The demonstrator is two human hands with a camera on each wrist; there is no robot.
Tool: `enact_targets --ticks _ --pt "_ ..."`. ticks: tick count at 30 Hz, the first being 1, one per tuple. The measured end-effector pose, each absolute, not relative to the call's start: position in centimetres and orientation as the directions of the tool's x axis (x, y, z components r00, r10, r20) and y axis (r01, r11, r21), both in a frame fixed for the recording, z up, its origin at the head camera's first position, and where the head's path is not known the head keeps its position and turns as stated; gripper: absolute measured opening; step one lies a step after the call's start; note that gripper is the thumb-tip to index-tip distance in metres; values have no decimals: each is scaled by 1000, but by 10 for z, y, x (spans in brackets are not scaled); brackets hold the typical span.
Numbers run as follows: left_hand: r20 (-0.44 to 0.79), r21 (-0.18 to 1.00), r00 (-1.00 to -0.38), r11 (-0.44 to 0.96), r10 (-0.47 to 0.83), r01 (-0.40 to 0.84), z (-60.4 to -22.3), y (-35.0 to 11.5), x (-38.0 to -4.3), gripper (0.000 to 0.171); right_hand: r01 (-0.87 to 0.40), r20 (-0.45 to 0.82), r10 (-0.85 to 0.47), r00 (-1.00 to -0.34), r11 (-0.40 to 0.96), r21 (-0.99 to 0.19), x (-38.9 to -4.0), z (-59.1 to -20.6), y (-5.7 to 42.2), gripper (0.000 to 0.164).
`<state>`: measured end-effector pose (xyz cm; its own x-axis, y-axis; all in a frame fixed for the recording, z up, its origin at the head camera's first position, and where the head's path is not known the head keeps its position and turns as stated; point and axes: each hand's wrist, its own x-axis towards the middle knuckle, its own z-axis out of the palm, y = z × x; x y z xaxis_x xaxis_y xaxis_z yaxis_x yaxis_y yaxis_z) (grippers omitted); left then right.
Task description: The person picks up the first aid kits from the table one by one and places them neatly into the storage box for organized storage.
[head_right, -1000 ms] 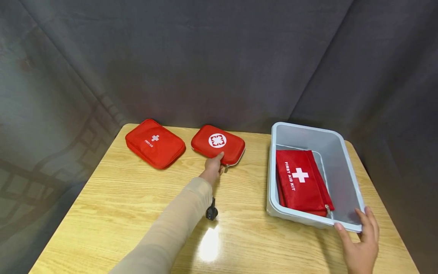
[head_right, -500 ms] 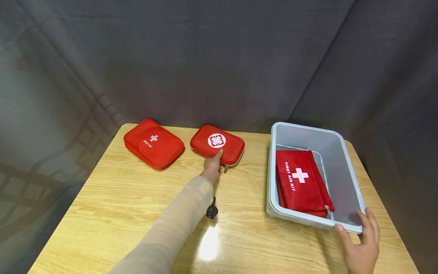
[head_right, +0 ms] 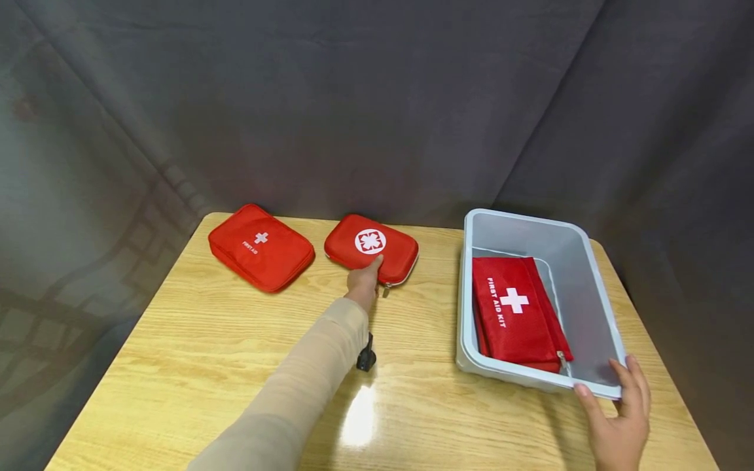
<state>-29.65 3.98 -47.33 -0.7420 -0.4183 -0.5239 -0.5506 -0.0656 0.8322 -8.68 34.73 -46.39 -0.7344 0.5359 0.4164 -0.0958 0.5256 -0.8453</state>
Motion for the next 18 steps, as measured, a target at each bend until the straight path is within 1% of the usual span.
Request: enact_targets --ticks 7,11,18 --pt "-567 818 -720 -169 -400 -550 -470 40 -298 54 -115 427 534 -729 520 -847 -87 -463 347 48" --pt "-578 810 -705 -178 -411 -559 -469 40 -298 53 -112 422 536 -731 516 -849 -87 -464 347 49" --pt "-586 806 -703 -197 -403 -558 -469 40 -297 54 -111 421 542 -728 513 -851 -86 -464 347 50"
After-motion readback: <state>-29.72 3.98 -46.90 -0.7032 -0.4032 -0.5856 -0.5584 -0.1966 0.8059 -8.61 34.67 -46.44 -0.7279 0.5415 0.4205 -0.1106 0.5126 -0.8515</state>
